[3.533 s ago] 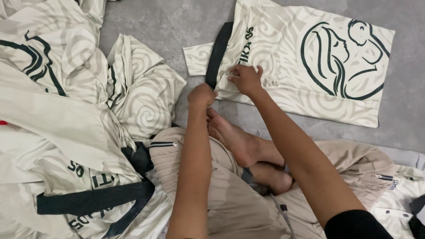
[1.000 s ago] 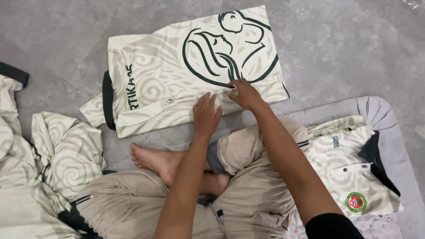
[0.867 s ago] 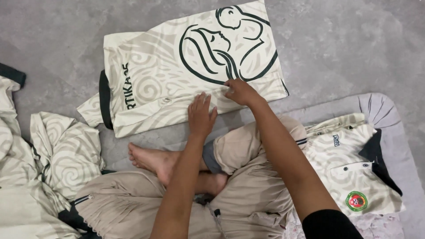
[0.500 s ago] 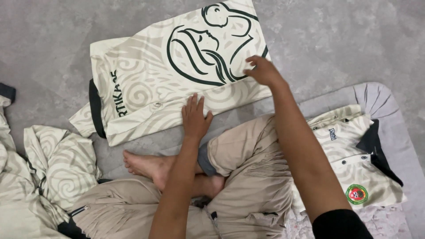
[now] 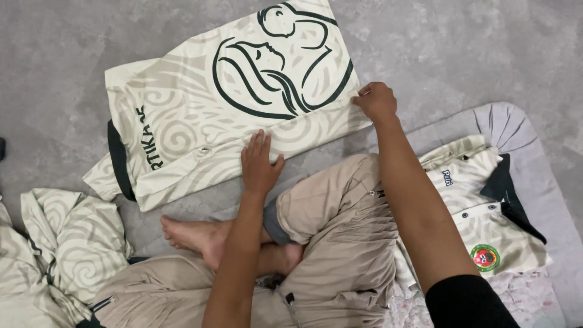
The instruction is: A person sits on the floor and carefully folds a patterned shirt into a neat rectangle.
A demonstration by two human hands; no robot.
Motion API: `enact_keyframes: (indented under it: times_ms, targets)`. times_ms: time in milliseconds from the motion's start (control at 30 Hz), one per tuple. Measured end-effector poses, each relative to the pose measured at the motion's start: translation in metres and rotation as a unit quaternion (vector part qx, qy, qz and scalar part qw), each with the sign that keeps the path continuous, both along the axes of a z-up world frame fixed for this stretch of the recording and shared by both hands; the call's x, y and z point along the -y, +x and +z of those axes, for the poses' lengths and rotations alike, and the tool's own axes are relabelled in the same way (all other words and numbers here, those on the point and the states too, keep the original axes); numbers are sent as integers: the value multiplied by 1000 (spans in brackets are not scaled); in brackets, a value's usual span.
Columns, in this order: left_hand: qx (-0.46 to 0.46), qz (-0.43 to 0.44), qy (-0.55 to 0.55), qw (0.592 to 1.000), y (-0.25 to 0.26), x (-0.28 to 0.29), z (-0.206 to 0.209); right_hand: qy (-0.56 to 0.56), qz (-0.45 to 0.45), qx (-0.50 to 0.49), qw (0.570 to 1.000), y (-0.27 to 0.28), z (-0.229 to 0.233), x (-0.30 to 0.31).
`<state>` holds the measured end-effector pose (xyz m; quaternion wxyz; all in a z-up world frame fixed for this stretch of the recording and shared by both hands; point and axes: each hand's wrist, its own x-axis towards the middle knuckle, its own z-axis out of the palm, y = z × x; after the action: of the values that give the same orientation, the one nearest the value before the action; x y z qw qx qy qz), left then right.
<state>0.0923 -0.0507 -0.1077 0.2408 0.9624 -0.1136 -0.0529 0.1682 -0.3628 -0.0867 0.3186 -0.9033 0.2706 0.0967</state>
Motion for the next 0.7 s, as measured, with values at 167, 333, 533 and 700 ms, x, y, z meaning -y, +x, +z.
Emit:
enact_keyframes:
  times_ms: [167,333,533,700]
  targets:
    - [-23,-5,-8,1000,-2,1,8,23,35,-38,998,-6,8,0]
    - [-30,-6,-7,999,-1,1,9,33,54,-63,996,-5,5,-1]
    - [-38,-6,-8,999,-2,1,13,-23,39,-4,999,-5,-13,5]
    - [-43,-4,0,999,-2,2,15,32,-4,-85,996,-21,20,-2]
